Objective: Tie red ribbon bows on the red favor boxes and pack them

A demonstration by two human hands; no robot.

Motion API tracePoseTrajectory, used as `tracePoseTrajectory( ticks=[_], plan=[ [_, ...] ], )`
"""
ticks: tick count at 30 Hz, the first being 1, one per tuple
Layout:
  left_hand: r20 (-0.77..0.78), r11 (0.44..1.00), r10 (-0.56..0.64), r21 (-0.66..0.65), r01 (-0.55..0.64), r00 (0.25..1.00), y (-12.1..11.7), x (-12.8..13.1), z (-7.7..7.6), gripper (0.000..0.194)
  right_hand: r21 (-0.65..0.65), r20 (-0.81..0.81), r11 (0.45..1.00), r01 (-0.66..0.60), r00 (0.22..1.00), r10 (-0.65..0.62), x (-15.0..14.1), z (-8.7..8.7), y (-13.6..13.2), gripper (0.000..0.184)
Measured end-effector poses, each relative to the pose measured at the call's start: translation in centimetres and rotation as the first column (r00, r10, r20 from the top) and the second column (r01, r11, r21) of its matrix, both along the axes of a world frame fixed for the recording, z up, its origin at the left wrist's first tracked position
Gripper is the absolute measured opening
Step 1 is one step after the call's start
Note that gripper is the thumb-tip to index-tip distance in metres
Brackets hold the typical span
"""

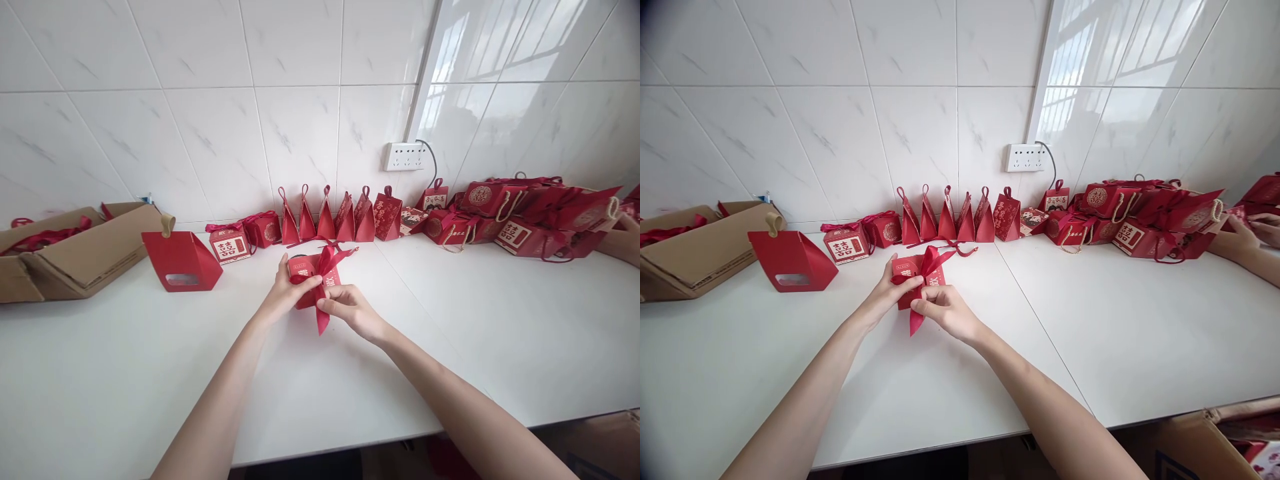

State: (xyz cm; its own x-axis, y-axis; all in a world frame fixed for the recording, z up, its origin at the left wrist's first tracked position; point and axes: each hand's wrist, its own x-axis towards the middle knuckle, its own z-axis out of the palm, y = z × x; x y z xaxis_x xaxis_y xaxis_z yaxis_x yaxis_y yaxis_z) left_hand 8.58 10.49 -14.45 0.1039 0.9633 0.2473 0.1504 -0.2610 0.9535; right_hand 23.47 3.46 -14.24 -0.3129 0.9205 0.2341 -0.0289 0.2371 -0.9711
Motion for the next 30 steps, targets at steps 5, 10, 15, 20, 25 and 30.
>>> tracePoseTrajectory(
  ticks=[5, 10, 15, 20, 25, 30],
  plan=[
    [0.000, 0.974, -0.054, -0.221, 0.052, 0.999, -0.3, 0.1, 0.7, 0.057, -0.005, 0.047, 0.999, -0.039, 0.998, 0.039, -0.1, -0.1, 0.1, 0.039],
    [0.037, 0.951, -0.058, -0.303, 0.066, 0.998, -0.5, 0.2, 0.8, 0.054, -0.011, 0.119, 0.997, -0.079, 0.990, 0.080, -0.2, -0.3, 0.2, 0.035],
    [0.056, 0.945, -0.027, -0.323, 0.044, 0.998, -0.3, 0.3, 0.7, 0.055, -0.078, 0.181, 0.988, -0.136, 0.972, 0.148, -0.7, -0.7, -0.1, 0.033],
    [0.037, 0.930, -0.025, -0.365, 0.037, 0.999, -0.2, 0.1, 0.7, 0.061, -0.200, 0.249, 0.954, -0.222, 0.930, 0.269, -1.0, -0.8, -0.2, 0.032],
    [0.054, 0.937, -0.056, -0.342, 0.071, 0.997, -0.4, 0.1, 1.0, 0.060, -0.096, 0.351, 0.985, 0.147, 0.930, -0.104, 1.5, 0.5, 0.4, 0.053],
    [0.035, 0.943, -0.178, -0.281, 0.180, 0.983, -0.5, -0.1, 0.9, 0.060, 0.077, 0.139, 0.757, 0.649, 0.745, -0.653, 3.3, 1.0, 1.6, 0.043]
  ],
)
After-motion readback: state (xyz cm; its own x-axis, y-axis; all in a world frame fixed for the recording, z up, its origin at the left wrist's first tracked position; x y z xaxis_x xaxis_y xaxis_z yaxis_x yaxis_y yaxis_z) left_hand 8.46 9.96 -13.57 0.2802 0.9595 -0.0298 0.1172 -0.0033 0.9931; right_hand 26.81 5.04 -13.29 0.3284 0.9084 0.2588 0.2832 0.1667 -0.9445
